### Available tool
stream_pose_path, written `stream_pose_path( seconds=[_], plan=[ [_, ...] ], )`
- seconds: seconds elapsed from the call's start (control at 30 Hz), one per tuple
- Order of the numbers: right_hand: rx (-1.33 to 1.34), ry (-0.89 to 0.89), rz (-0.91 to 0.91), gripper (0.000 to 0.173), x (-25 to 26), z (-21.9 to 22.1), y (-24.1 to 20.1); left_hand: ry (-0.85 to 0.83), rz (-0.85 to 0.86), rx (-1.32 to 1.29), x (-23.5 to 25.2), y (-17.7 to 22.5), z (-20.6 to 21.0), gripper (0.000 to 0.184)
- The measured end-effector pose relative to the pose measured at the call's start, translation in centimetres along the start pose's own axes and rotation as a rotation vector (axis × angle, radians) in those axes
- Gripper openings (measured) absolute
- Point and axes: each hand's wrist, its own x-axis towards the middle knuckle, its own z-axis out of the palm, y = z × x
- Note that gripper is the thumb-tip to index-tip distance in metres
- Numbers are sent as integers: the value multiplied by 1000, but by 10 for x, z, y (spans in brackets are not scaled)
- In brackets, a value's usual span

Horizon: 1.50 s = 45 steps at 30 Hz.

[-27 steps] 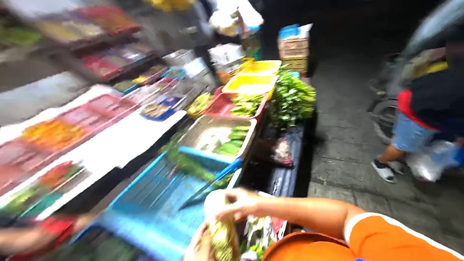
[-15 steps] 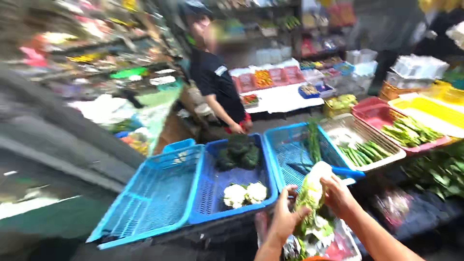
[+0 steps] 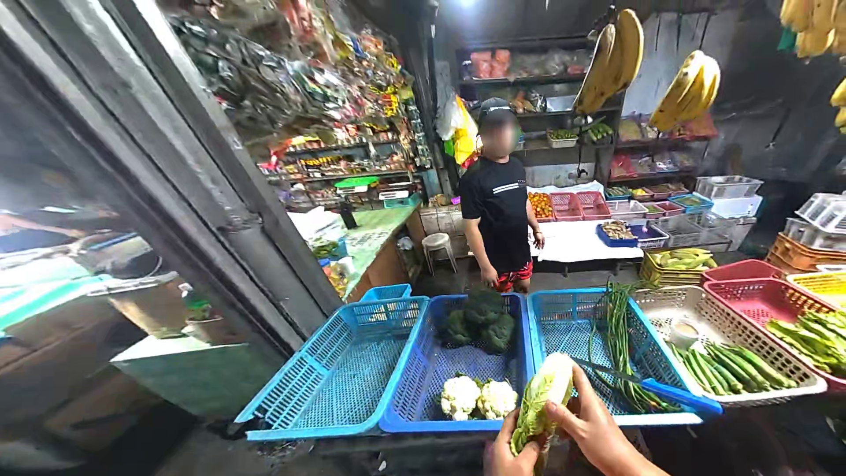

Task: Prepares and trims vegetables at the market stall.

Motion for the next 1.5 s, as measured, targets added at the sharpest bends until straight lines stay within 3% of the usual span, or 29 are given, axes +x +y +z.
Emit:
stream_pose_path(
  seconds=[0.17, 0.3, 0.4, 0.5, 0.6, 0.83, 0.97, 1.3, 1.5],
  plan=[
    [-135, -84, -19, 103, -6, 2, 9, 66, -17, -62, -4, -4, 4, 43],
    [-341, -98, -103, 101, -16, 4, 20, 116, -16, -135, -5, -7, 11, 40],
    [-541, 11, -203, 81, -27, 5, 19, 123, -21, -109, -4, -10, 11, 42],
    [-668, 51, -277, 45, -34, 0, 14, 117, -42, -35, -4, -16, 12, 42],
    [-726, 91, -471, 12, -38, -2, 17, 56, -31, 0, -5, -18, 16, 43],
    [-672, 72, -685, 10, -43, -5, 23, 15, -49, -89, -9, -14, 19, 56],
    [-571, 120, -635, 8, -37, -13, 31, 23, -40, -176, -16, 1, 21, 43],
    [-34, 65, -257, 13, -37, -7, 37, -50, -56, -248, -20, 10, 14, 45],
    [207, 135, -146, 36, -32, -6, 44, -97, -37, -126, -14, 9, 7, 51]
  ],
)
